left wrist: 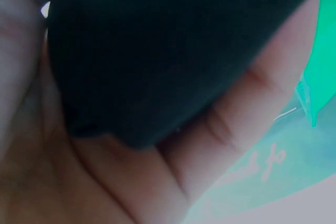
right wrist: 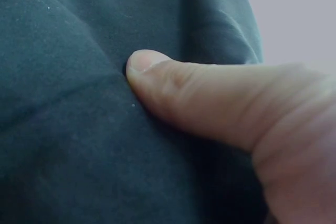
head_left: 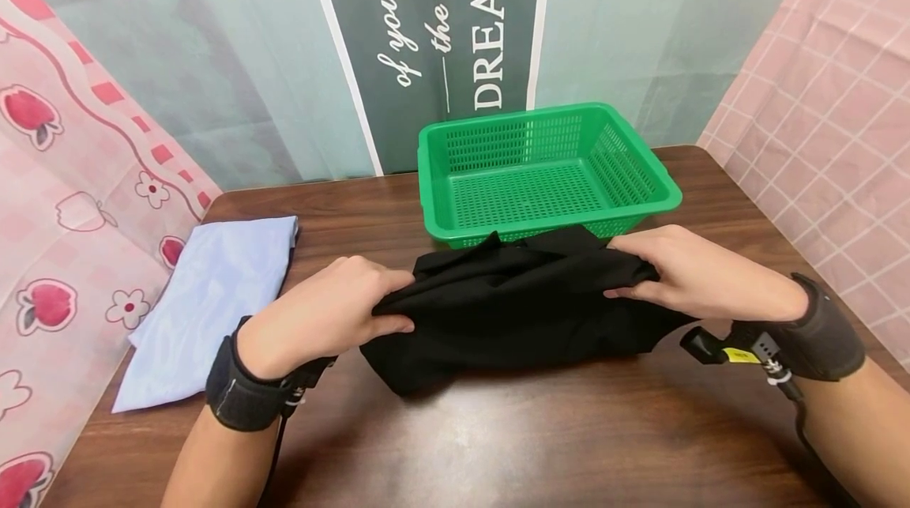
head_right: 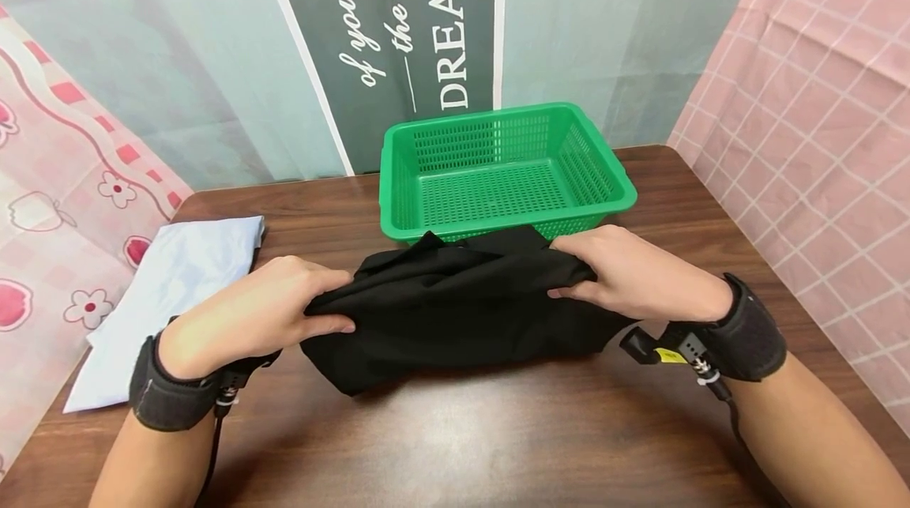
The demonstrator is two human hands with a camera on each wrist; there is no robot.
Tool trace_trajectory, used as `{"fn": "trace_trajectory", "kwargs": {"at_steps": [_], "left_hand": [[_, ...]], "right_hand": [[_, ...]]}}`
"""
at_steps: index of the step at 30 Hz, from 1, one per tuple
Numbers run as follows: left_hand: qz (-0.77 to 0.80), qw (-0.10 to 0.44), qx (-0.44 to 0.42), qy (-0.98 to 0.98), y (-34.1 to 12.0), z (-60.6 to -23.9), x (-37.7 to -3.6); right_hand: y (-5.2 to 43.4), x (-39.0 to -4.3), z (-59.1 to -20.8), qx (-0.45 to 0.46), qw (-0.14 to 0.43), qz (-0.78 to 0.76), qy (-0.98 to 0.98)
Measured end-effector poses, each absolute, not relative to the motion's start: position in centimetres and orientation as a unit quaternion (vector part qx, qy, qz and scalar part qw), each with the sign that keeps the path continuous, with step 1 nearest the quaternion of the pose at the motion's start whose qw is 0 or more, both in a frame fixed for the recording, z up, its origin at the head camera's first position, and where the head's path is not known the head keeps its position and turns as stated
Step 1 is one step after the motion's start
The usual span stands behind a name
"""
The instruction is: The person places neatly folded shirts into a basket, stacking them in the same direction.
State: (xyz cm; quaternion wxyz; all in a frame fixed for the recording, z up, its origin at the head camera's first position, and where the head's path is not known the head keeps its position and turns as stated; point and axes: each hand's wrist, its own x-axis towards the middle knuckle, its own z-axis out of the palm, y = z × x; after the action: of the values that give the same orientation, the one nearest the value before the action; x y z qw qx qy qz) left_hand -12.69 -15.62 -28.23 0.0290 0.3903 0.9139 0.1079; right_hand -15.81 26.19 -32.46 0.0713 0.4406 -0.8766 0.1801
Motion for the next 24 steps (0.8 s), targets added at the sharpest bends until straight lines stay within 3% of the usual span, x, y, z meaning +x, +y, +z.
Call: {"fn": "trace_trajectory", "kwargs": {"at_steps": [8, 24], "left_hand": [[0.122, 0.032, 0.391, 0.912, -15.9, -27.6, -13.0], [0.122, -0.024, 0.397, 0.909, -16.2, -24.3, -13.8]], "right_hand": [[26.1, -15.6, -32.1, 0.436, 0.077, 0.184, -0.877], [26.3, -16.2, -28.1, 0.430, 0.142, 0.167, -0.876]]}}
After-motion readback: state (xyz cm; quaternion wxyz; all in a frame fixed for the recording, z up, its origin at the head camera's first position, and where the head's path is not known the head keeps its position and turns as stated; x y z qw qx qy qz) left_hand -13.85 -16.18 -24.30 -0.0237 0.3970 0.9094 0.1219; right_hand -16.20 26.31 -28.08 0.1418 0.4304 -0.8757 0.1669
